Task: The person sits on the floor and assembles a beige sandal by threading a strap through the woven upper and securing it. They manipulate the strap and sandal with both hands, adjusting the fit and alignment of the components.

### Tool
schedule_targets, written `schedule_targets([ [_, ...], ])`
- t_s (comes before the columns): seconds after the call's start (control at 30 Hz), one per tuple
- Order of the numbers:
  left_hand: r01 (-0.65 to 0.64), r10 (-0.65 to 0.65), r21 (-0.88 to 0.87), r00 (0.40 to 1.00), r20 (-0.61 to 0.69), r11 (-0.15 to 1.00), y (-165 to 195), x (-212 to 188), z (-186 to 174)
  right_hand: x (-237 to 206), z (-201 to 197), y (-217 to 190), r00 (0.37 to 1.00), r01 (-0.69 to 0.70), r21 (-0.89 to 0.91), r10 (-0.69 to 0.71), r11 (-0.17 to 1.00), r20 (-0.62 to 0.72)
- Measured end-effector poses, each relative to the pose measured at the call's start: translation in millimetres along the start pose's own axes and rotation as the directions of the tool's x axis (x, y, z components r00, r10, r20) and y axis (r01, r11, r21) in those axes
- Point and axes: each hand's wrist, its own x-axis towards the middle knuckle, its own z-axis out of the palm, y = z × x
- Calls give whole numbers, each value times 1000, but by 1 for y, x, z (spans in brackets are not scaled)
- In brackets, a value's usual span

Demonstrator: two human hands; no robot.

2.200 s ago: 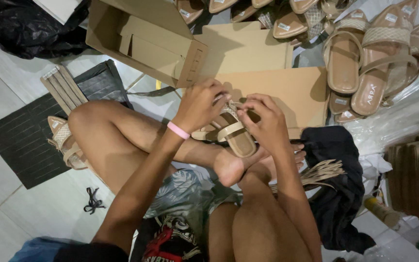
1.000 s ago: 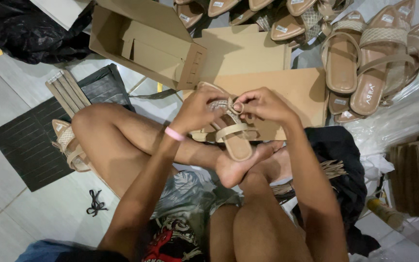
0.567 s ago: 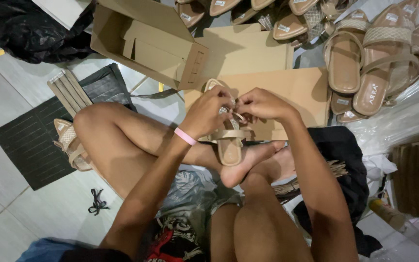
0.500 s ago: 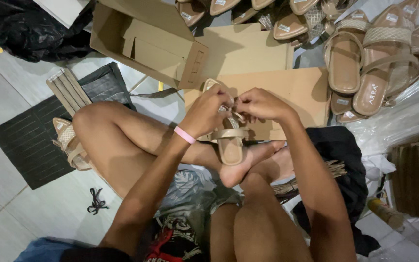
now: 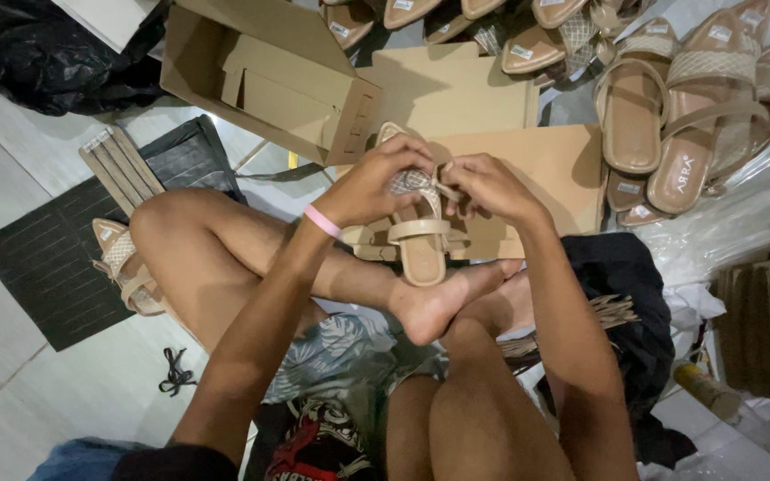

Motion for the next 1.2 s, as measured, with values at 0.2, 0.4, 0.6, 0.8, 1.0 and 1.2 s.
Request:
schedule_targets([
  [0.2, 36, -41, -65, 996, -78, 997, -3, -6, 1, 5, 0, -12, 998, 62, -68, -63, 996, -8],
  [0.4, 59, -63, -72, 996, -64, 996, -3, -12, -5, 8, 4, -8, 986, 166, -32, -167, 986, -24],
  [0.6, 159, -148, 78, 980, -131, 984, -6, -9, 4, 10, 3, -3, 987, 162, 33, -162, 986, -9],
  [0.8, 148, -96, 183, 959, -267, 972, -3, -32, 12, -9, 19, 1, 917, 313, -49, -315, 949, -245],
  [1.0, 182, -70, 170, 855, -514, 969, 5, -48, 35, -44, 55, 13, 530, 507, -469, -690, 724, -492],
  [1.2, 307, -257, 34, 847, -465, 951, 1, -42, 29, -52, 67, 16, 518, 499, -593, -766, 632, -381],
])
